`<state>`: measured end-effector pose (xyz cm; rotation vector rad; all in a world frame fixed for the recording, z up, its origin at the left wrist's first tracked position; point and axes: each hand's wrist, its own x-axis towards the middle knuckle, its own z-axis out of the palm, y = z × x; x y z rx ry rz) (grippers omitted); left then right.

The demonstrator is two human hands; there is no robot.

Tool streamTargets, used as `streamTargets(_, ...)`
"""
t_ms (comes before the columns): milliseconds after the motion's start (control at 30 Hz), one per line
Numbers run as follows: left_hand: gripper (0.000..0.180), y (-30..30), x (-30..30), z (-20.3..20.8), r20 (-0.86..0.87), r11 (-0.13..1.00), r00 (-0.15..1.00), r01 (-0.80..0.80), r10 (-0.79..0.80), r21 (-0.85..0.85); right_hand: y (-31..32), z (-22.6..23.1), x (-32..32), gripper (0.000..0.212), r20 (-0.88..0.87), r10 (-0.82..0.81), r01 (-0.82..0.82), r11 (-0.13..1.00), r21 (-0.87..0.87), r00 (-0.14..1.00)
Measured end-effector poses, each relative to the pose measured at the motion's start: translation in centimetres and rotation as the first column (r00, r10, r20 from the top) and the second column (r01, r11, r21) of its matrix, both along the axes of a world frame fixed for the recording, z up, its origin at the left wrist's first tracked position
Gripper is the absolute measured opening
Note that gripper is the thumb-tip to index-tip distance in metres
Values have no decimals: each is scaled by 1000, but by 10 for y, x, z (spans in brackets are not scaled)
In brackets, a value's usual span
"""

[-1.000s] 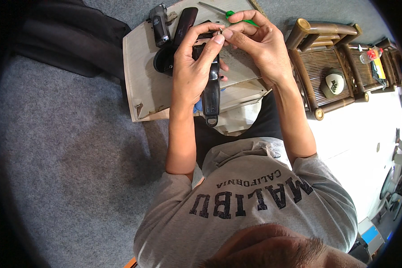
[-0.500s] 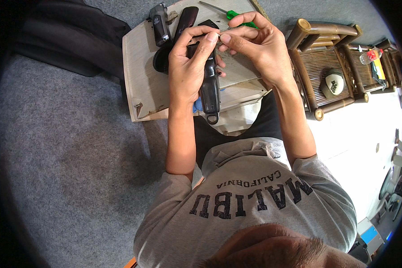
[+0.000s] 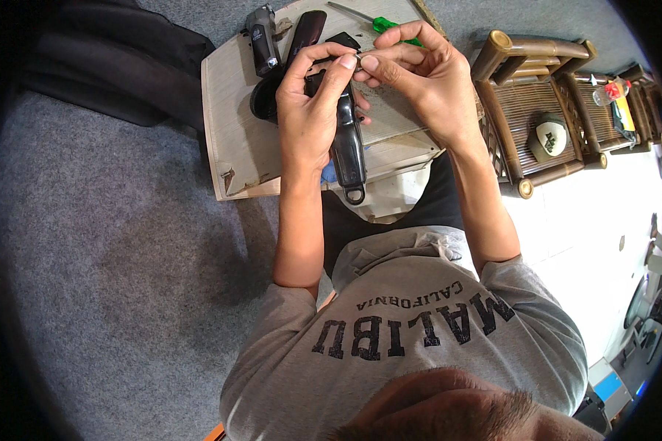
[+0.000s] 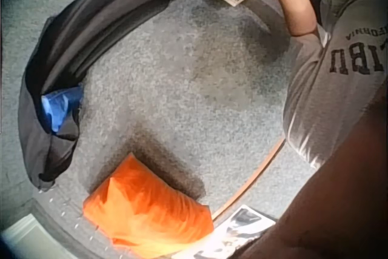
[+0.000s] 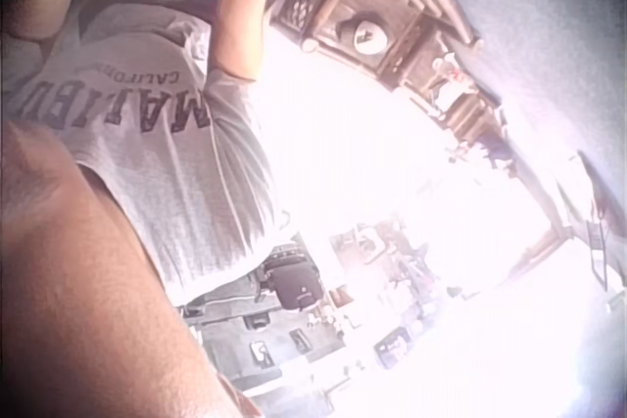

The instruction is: The person uses a screwdriver to remove and replace screws on a hair clipper, handling small parts and placing them in a black container on a table.

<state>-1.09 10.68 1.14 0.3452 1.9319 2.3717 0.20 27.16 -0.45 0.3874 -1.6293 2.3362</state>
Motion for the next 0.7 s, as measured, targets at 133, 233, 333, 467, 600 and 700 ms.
streamTargets(133, 18, 1, 0, -1, -19, 1000, 1000, -25, 25, 17, -2, -2, 0, 25, -16, -16, 16, 1000, 15, 1000)
streamTargets(233, 22, 0, 0, -1, -24, 999, 999, -47, 46, -28, -3, -2, 1, 22, -38, -38, 40, 998, 52, 999)
streamTargets(333, 22, 0, -1, -1, -6, 998, 999, -50, 50, -23, -4, 0, 2, 21, -38, -67, 71, 990, 122, 997)
streamTargets(467, 18, 1, -1, -1, -5, 999, 999, -38, 38, 5, -4, -2, 2, 22, -47, -82, 87, 989, 122, 996)
streamTargets(600, 17, 0, 0, -2, -22, 1000, 999, -23, 23, -2, -4, -3, 1, 23, -43, -115, 121, 979, 166, 992)
streamTargets(700, 17, 1, 0, 0, -25, 1000, 1000, -19, 19, -18, -3, -3, 0, 24, -18, -116, 118, 984, 131, 993)
